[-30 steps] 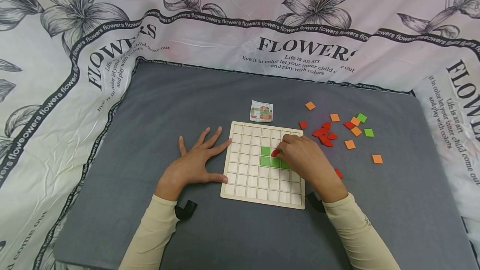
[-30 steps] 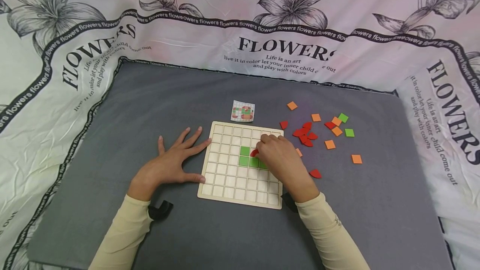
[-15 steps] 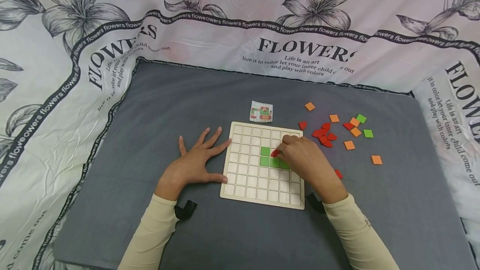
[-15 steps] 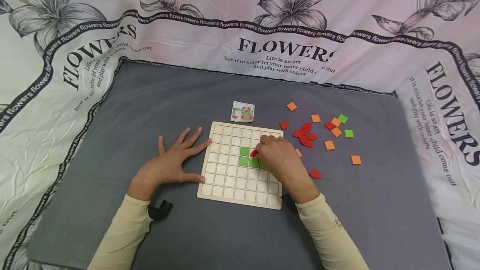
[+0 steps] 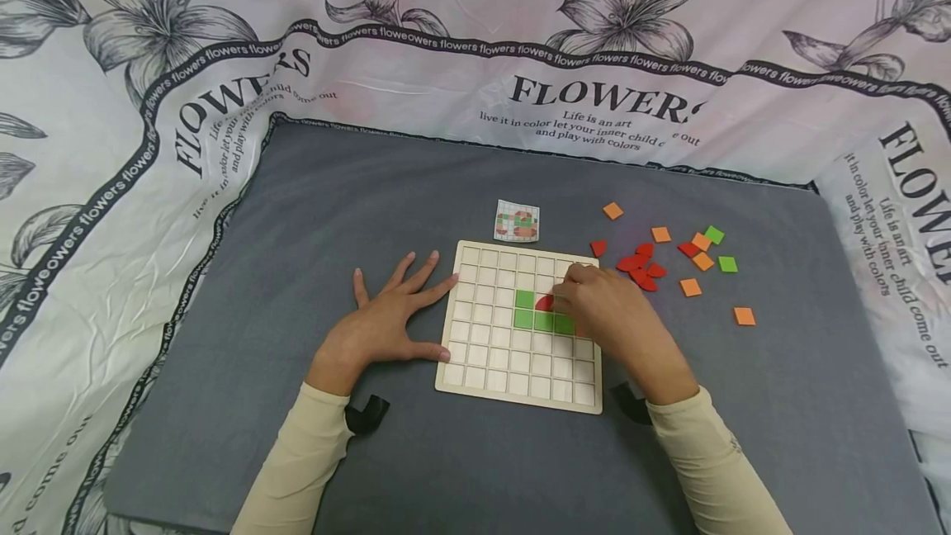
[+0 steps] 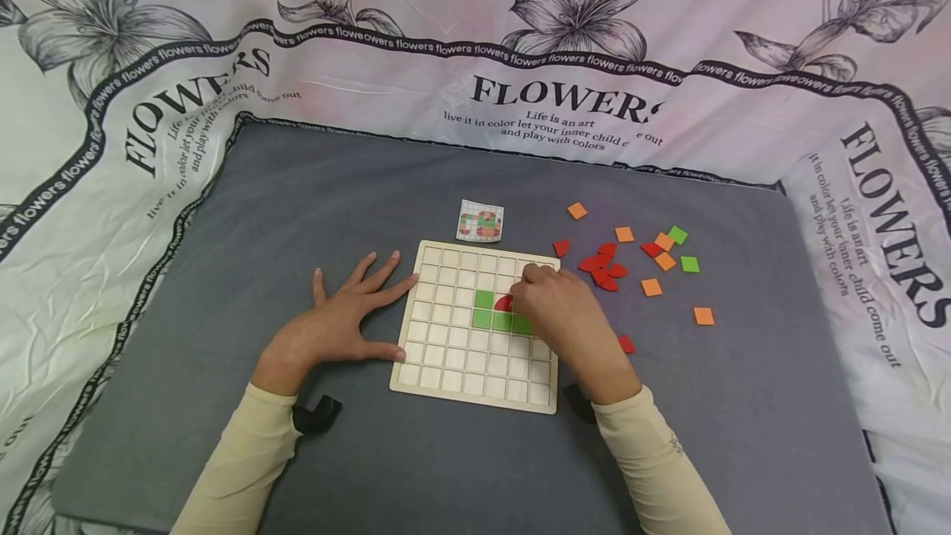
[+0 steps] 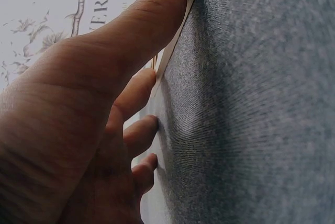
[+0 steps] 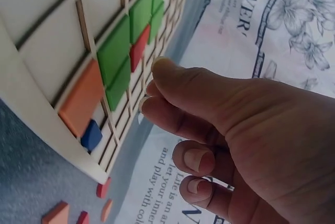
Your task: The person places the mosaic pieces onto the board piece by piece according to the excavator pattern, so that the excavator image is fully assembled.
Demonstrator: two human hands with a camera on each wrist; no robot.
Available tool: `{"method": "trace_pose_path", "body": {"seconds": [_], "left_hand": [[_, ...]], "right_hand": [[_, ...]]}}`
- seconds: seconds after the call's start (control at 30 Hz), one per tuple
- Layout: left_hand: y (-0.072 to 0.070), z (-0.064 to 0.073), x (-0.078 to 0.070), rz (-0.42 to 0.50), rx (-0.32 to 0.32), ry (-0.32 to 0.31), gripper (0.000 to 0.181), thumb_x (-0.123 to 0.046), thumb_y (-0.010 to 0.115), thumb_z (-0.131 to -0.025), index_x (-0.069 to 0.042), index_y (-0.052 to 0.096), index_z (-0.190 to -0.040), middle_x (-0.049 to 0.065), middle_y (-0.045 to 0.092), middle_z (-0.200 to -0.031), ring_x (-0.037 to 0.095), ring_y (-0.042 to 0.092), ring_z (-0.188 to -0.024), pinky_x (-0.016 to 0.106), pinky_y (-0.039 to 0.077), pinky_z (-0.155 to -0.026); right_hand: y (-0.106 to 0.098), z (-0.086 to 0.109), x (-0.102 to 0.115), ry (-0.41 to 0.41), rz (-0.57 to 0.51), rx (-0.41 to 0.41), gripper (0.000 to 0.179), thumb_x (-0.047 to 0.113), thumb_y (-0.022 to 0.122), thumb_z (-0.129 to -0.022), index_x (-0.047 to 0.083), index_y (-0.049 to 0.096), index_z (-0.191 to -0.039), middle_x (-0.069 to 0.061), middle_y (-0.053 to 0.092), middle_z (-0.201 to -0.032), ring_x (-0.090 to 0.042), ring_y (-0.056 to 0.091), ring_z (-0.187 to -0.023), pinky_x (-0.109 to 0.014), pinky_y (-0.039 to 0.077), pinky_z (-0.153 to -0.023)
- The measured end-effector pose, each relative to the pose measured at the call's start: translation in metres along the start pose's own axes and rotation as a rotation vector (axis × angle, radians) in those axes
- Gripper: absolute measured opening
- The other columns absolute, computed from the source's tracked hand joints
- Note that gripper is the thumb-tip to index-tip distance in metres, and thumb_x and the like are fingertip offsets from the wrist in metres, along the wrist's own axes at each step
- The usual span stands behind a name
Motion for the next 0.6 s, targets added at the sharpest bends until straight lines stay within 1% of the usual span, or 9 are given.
{"method": "trace_pose_path", "body": {"seconds": [0.1, 0.2, 0.27, 0.37, 0.47, 0.6], "left_hand": [[0.001, 0.0, 0.001, 0.003, 0.004, 0.001, 0.112, -0.067, 0.088, -0.075, -0.036, 0.033, -0.167, -0.001, 0.011, -0.178, 0.033, 0.0, -0.165, 0.087, -0.015, -0.108], [0.002, 0.0, 0.001, 0.006, 0.01, 0.002, 0.112, -0.067, 0.088, -0.075, -0.036, 0.032, -0.168, -0.001, 0.01, -0.178, 0.033, -0.001, -0.165, 0.087, -0.015, -0.108], [0.002, 0.0, 0.001, 0.007, 0.013, 0.001, 0.112, -0.067, 0.087, -0.076, -0.036, 0.032, -0.168, -0.001, 0.01, -0.178, 0.033, -0.001, -0.165, 0.087, -0.015, -0.108], [0.002, 0.0, 0.001, 0.011, 0.014, 0.001, 0.112, -0.068, 0.087, -0.076, -0.036, 0.032, -0.168, -0.001, 0.01, -0.179, 0.033, -0.001, -0.165, 0.087, -0.015, -0.108], [0.002, 0.0, 0.001, 0.01, 0.01, 0.001, 0.111, -0.067, 0.087, -0.076, -0.036, 0.032, -0.168, -0.001, 0.01, -0.179, 0.034, -0.001, -0.165, 0.087, -0.015, -0.107], [0.001, 0.0, 0.0, 0.007, 0.011, -0.002, 0.111, -0.067, 0.087, -0.076, -0.035, 0.032, -0.168, 0.0, 0.01, -0.179, 0.034, -0.001, -0.165, 0.087, -0.015, -0.108]], "right_hand": [[-0.005, 0.003, -0.005, 0.035, -0.043, 0.0, 0.021, 0.012, 0.088, -0.087, 0.012, 0.084, -0.108, -0.003, 0.068, -0.092, -0.019, 0.063, -0.076, -0.038, 0.055, -0.066], [-0.009, 0.007, -0.011, 0.077, -0.083, 0.002, 0.028, 0.015, 0.088, -0.089, 0.009, 0.083, -0.115, -0.004, 0.071, -0.1, -0.021, 0.067, -0.08, -0.039, 0.057, -0.068], [-0.01, 0.01, -0.015, 0.111, -0.094, 0.014, 0.03, 0.018, 0.087, -0.09, 0.008, 0.081, -0.118, -0.006, 0.073, -0.104, -0.023, 0.069, -0.083, -0.041, 0.058, -0.072], [-0.013, 0.015, -0.021, 0.154, -0.097, 0.021, 0.032, 0.022, 0.085, -0.092, 0.007, 0.08, -0.12, -0.007, 0.074, -0.108, -0.025, 0.07, -0.083, -0.043, 0.059, -0.072], [-0.017, 0.022, -0.026, 0.183, -0.097, 0.012, 0.032, 0.022, 0.085, -0.093, 0.006, 0.079, -0.12, -0.009, 0.074, -0.108, -0.024, 0.069, -0.083, -0.044, 0.059, -0.072], [-0.022, 0.03, -0.034, 0.191, -0.116, -0.031, 0.029, 0.018, 0.085, -0.092, 0.005, 0.079, -0.117, -0.007, 0.071, -0.099, -0.022, 0.065, -0.079, -0.043, 0.057, -0.07]]}}
Point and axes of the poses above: each hand's wrist, its own z-axis away from the middle knuckle, its own y-axis out of the palm, x = y × z, the point moved 6 cm from there along -z, towards the middle knuckle
